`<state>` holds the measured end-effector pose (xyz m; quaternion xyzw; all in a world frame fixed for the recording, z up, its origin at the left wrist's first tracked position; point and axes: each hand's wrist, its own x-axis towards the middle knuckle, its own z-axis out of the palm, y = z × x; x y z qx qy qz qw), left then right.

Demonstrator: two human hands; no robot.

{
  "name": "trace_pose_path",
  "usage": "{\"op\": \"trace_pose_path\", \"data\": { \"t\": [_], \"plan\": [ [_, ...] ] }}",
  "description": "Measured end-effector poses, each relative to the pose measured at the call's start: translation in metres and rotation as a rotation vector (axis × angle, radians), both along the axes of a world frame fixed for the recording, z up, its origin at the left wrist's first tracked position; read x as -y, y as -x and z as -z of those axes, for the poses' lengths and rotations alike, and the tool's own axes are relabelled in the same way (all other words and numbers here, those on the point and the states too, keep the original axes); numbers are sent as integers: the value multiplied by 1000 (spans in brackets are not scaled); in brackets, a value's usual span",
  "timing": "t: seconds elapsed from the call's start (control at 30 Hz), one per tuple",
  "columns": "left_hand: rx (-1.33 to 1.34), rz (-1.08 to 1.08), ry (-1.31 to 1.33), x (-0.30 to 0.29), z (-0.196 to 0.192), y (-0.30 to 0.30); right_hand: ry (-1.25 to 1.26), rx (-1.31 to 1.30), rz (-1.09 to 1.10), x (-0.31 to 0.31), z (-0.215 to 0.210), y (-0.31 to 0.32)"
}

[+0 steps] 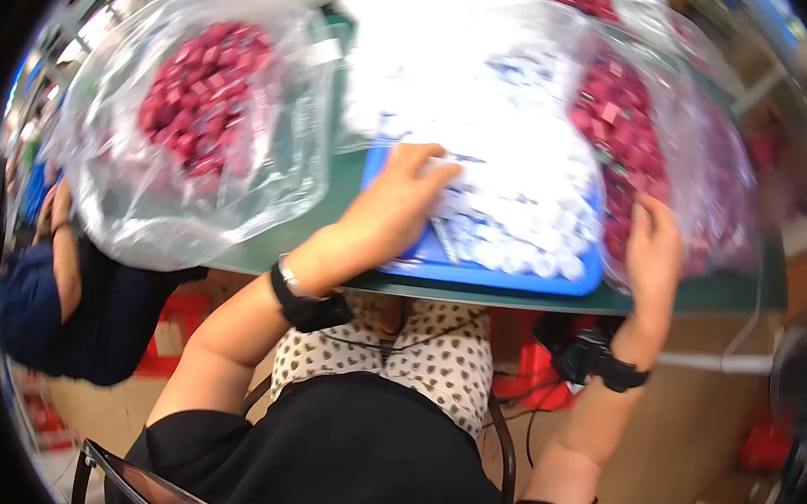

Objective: Assembling small plastic components for cosmetic products, specifically lipstick or lip balm tubes.

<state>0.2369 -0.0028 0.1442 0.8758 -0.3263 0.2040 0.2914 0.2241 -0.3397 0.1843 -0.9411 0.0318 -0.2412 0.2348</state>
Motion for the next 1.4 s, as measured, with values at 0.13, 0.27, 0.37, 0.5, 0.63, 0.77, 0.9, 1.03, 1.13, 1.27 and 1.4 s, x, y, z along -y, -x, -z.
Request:
{"op": "trace_pose_path", "data": {
  "t": [0.13, 0.27, 0.37, 0.5, 0.63, 0.77, 0.9, 1.03, 1.13, 1.27, 1.4],
  "plan": [
    [-231, -40, 278, 8, 24, -11, 300, -176, 48, 6, 4, -39],
    [127, -113, 154, 9, 17, -7, 648, -274, 189, 36, 23, -47],
    [73, -146, 165, 3, 18, -3, 609, -296, 185, 45, 28, -53],
    [28, -88, 204, 3, 24, -7, 449, -364, 294, 41, 30, -56],
    [9, -86, 321, 9, 24, -13, 274, 22, 262, 49, 30, -48],
    [-3, -46, 257, 4, 22, -18, -526, 318, 75, 7, 5, -26],
    [-5, -95, 440, -5, 18, -13, -1084, 201, -410, -54, -8, 7],
    [-102, -29, 598, 3, 1, -4, -1049, 38, -667, -124, -16, 53],
    [-190, -15, 599, -4, -4, 10, -1167, -161, -888, -159, -11, 58],
    [-761, 80, 741, 0, -34, 42, -1333, -385, -888, -178, -8, 56],
    [-623, 83, 847, 14, -25, 72, -1423, -424, -842, -167, -3, 59]
  ]
}}
